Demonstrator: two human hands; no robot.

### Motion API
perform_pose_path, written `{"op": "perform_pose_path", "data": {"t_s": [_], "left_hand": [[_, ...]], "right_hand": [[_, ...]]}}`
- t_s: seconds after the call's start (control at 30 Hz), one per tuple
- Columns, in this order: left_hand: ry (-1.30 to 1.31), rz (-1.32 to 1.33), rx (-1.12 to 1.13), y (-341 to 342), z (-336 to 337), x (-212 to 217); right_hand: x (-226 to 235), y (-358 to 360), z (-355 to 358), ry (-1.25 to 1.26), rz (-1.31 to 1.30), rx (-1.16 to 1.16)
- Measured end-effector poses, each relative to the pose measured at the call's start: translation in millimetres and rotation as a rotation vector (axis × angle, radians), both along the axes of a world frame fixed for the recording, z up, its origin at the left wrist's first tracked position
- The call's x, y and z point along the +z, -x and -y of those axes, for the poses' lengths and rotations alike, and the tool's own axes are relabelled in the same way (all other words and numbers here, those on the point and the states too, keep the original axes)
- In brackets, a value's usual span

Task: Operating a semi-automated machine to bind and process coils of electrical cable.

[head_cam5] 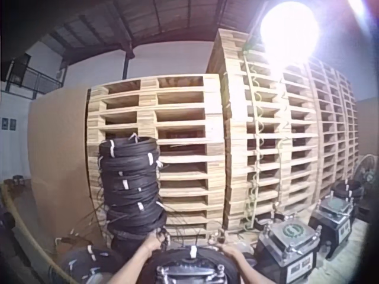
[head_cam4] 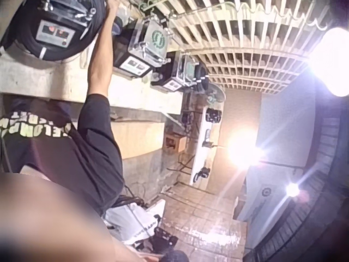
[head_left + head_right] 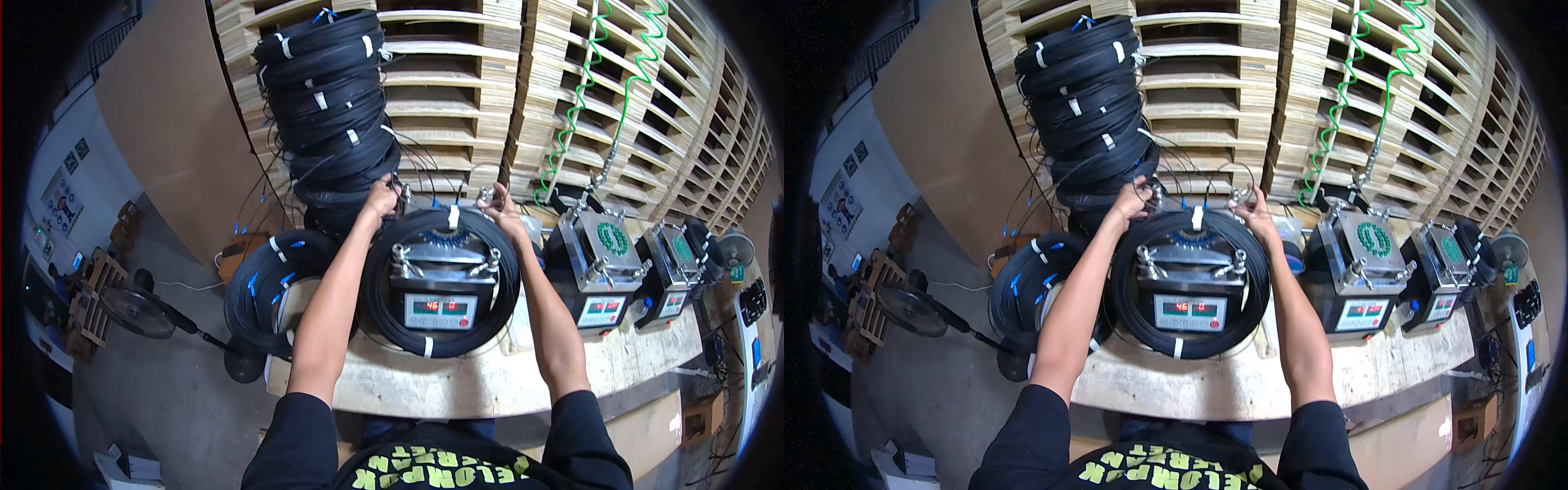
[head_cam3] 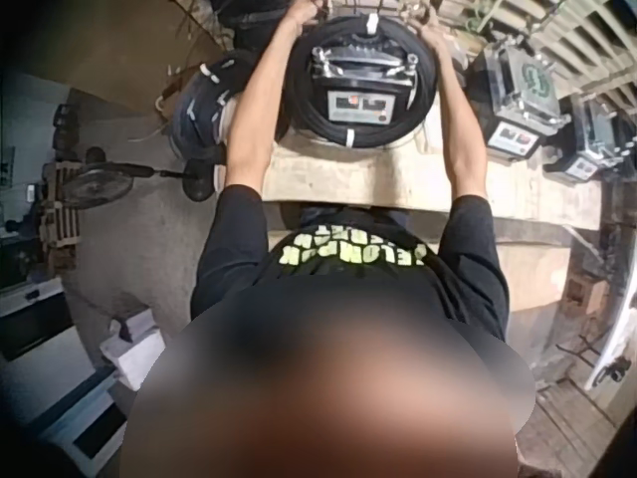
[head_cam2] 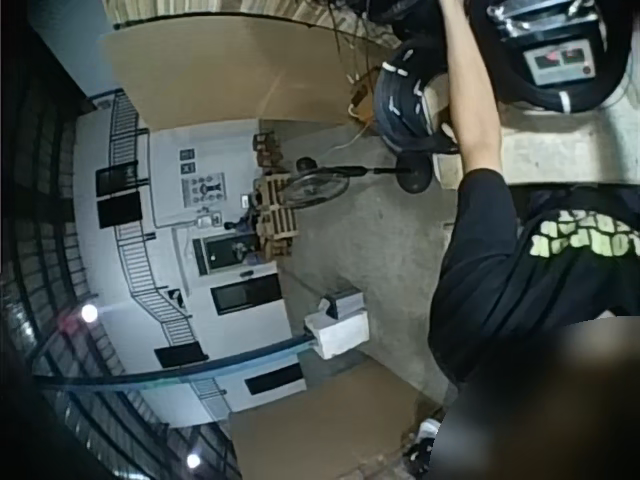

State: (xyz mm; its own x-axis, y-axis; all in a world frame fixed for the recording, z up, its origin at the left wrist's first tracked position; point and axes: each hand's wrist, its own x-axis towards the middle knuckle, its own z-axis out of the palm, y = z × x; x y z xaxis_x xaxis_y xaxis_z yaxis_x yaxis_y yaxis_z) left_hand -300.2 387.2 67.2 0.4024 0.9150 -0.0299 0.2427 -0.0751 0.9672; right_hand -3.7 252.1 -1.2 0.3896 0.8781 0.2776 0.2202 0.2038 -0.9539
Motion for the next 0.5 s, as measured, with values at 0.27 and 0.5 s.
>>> {"op": "perform_pose_path", "data": {"t_s": [0.27, 0.5], "left_hand": [[-1.032, 0.157, 0.188, 74, 174, 21], [-1.229, -0.245, 0.138, 81, 209, -26]], "right_hand": [[36, 35, 89, 0.123, -0.024, 0.025], [55, 131, 167, -0.172, 0.238, -0.365]]}}
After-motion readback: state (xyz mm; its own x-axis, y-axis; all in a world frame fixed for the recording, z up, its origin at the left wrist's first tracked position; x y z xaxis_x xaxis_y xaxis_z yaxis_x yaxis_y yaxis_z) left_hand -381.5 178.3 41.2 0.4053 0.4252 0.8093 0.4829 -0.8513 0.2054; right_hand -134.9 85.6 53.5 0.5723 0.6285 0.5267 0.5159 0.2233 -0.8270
